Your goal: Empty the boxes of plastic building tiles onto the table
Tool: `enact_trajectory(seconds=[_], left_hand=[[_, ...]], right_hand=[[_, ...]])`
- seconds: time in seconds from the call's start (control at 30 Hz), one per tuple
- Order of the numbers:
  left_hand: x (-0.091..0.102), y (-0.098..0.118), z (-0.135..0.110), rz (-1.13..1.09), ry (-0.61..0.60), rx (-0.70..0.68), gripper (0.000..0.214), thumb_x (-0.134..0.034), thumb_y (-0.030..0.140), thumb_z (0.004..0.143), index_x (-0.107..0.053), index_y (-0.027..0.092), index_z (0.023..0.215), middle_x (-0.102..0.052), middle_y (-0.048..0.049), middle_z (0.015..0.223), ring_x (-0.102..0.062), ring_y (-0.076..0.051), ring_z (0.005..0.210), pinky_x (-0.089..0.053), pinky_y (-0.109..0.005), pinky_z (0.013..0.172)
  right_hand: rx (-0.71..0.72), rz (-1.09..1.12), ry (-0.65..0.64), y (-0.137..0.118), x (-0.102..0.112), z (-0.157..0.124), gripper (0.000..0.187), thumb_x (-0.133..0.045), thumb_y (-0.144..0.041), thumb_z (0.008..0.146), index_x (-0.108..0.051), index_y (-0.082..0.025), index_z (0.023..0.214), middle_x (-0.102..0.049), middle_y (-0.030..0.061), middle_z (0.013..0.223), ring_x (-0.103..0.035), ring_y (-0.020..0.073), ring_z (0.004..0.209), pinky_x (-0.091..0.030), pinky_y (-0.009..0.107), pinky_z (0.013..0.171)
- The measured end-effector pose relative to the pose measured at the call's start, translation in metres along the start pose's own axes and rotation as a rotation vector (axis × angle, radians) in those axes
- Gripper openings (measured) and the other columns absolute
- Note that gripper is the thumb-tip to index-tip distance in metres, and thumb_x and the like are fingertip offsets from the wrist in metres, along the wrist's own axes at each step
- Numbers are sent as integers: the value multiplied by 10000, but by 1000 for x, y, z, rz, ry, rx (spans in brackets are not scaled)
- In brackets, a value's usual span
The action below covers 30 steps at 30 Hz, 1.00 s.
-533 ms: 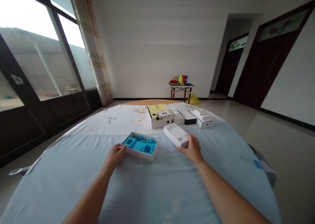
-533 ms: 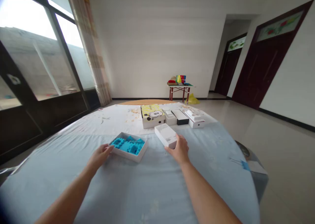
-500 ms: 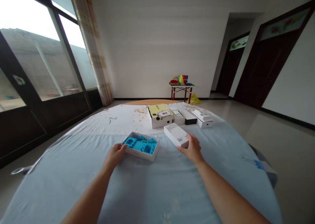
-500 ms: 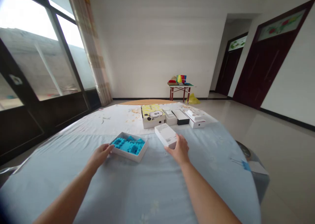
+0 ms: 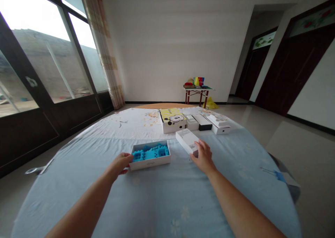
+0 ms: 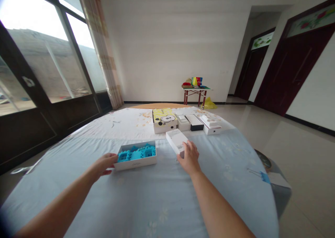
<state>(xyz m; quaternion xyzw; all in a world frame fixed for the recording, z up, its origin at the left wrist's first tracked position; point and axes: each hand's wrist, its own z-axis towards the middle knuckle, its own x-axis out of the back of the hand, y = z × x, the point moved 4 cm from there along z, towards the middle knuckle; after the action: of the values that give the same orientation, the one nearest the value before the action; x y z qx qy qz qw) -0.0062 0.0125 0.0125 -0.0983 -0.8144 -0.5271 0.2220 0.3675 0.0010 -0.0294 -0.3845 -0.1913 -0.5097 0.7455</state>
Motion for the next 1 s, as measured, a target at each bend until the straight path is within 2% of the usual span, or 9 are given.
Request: enact_trajectory(seconds=[0.23, 0.37, 0.53, 0.7, 0.77, 0.83, 0.93, 1.0], left_hand=[[-13, 5, -1, -63, -83, 93, 287, -584, 428, 627, -535, 147, 658, -538, -18, 557, -521, -126, 464, -333, -208, 375], [-12, 8, -2, -67, -73, 86, 238, -606, 371, 601, -520, 151, 617, -524, -8, 518, -512, -127, 461, -405, -231, 415], [0, 12, -11, -119, -63, 45, 226, -641, 312, 537, -546, 160, 676, -585, -9, 636, -556, -134, 561, -467, -244, 489], [24, -4, -13, -187, -25, 87, 214, -613, 342, 535, -530, 171, 633, -506, 25, 526, -492, -110, 471, -403, -215, 433], [38, -14, -12, -272, 7, 136, 215, -604, 353, 536, -520, 174, 621, -497, 21, 511, -474, -108, 450, -386, -215, 420], [57, -21, -13, -352, 56, 128, 232, -625, 351, 516, -519, 175, 623, -505, 16, 525, -482, -113, 464, -393, -223, 429], [90, -23, -17, -367, 159, -58, 293, -653, 354, 501, -561, 166, 706, -565, 0, 624, -533, -125, 556, -436, -233, 496], [111, -21, -23, -267, 311, -241, 343, -630, 378, 530, -583, 166, 795, -610, -15, 712, -568, -140, 629, -465, -250, 554]], right_hand=[[19, -26, -10, 3, -3, -1, 495, -536, -358, 747, -451, -203, 1209, -402, 142, 1307, -320, 326, 1241, -367, 520, 945], [32, -32, 8, 3, -2, -2, 486, -538, -362, 747, -455, -213, 1202, -405, 136, 1304, -327, 328, 1238, -376, 527, 937], [43, -53, -4, 3, -1, -2, 475, -526, -372, 760, -458, -205, 1200, -410, 141, 1301, -331, 334, 1237, -396, 524, 921], [53, -66, -11, 3, -1, -2, 479, -515, -383, 767, -459, -192, 1203, -407, 150, 1303, -332, 342, 1235, -400, 533, 916], [57, -67, -9, 4, -2, -2, 480, -511, -389, 768, -460, -192, 1203, -409, 148, 1300, -332, 343, 1234, -405, 532, 911], [60, -67, -5, 4, -2, -3, 480, -509, -392, 767, -461, -193, 1201, -410, 146, 1297, -332, 344, 1234, -408, 530, 909], [66, -65, 4, 5, -3, -3, 479, -507, -392, 766, -457, -202, 1202, -409, 140, 1299, -334, 345, 1233, -409, 531, 908], [72, -59, 12, 6, -3, -3, 476, -508, -389, 764, -455, -214, 1204, -409, 134, 1299, -336, 345, 1233, -407, 536, 908]])
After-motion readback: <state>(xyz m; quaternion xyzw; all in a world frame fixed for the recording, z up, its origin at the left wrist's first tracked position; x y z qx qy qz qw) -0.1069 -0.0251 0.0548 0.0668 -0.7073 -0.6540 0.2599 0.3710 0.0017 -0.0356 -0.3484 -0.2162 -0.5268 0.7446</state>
